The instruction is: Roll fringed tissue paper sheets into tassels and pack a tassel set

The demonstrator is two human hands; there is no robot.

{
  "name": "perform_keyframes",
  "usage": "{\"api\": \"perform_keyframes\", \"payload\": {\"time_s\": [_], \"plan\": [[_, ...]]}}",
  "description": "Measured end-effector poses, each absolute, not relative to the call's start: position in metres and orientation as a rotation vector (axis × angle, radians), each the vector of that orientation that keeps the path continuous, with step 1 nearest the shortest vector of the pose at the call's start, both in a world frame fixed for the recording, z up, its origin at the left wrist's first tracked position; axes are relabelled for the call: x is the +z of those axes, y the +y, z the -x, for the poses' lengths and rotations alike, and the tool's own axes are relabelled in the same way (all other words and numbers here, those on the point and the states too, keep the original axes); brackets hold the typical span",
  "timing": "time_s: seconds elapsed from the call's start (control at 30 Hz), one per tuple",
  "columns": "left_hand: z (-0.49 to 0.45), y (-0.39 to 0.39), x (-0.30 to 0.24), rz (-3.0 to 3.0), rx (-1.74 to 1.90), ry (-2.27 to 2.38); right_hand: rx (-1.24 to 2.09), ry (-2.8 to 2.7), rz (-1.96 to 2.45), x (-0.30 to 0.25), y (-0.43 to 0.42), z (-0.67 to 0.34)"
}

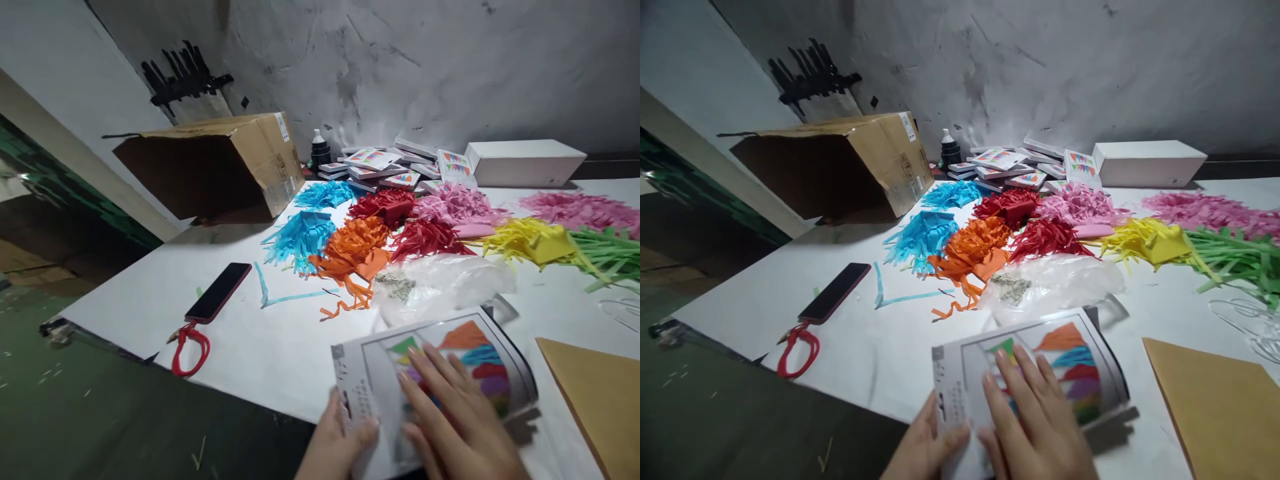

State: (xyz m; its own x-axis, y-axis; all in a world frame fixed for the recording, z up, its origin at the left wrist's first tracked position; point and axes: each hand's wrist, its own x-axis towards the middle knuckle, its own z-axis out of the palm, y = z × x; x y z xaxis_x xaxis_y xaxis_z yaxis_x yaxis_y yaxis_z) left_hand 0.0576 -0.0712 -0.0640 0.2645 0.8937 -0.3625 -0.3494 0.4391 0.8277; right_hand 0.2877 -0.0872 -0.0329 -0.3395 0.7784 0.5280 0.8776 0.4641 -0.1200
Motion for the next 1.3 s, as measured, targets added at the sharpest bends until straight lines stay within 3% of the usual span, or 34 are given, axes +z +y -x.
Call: {"api": "perform_keyframes", "payload": {"time_s": [0.07, 0.23, 0.37, 0.53, 0.73, 0.9, 1.03, 1.2, 1.3], "plan": [[-0.063, -0.081, -0.072, -0.837, 0.951, 0.957, -0.309, -2.229, 1.522, -0.037, -0.070, -0.255], [-0.042, -0.070, -0.068, -1.658, 1.116, 1.282, 0.059, -2.327, 1.769, -0.060, -0.048, -0.241], [-0.063, -0.053, -0.074, -2.389, 0.918, 0.750, 0.195, -2.351, 1.748, -0.066, -0.051, -0.248], [-0.102, -0.040, -0.085, -2.853, 0.664, 0.358, 0.231, -2.375, 1.772, -0.063, -0.052, -0.267], [-0.107, -0.035, -0.100, -3.084, 0.696, 0.300, 0.027, -2.147, 2.097, -0.077, -0.058, -0.290], [-0.111, -0.034, -0.101, -3.098, 0.615, 0.307, 0.075, -2.063, 1.908, -0.085, -0.057, -0.290], [-0.116, -0.033, -0.099, -3.084, 0.632, 0.350, 0.131, -1.992, 1.847, -0.060, -0.059, -0.303], [-0.119, -0.035, -0.094, -3.187, 0.568, 0.526, -0.003, -1.282, 1.652, -0.033, -0.121, -0.326], [-0.116, -0.036, -0.090, -3.249, 0.611, 0.516, 0.163, -0.952, 1.873, -0.051, -0.166, -0.324]]}}
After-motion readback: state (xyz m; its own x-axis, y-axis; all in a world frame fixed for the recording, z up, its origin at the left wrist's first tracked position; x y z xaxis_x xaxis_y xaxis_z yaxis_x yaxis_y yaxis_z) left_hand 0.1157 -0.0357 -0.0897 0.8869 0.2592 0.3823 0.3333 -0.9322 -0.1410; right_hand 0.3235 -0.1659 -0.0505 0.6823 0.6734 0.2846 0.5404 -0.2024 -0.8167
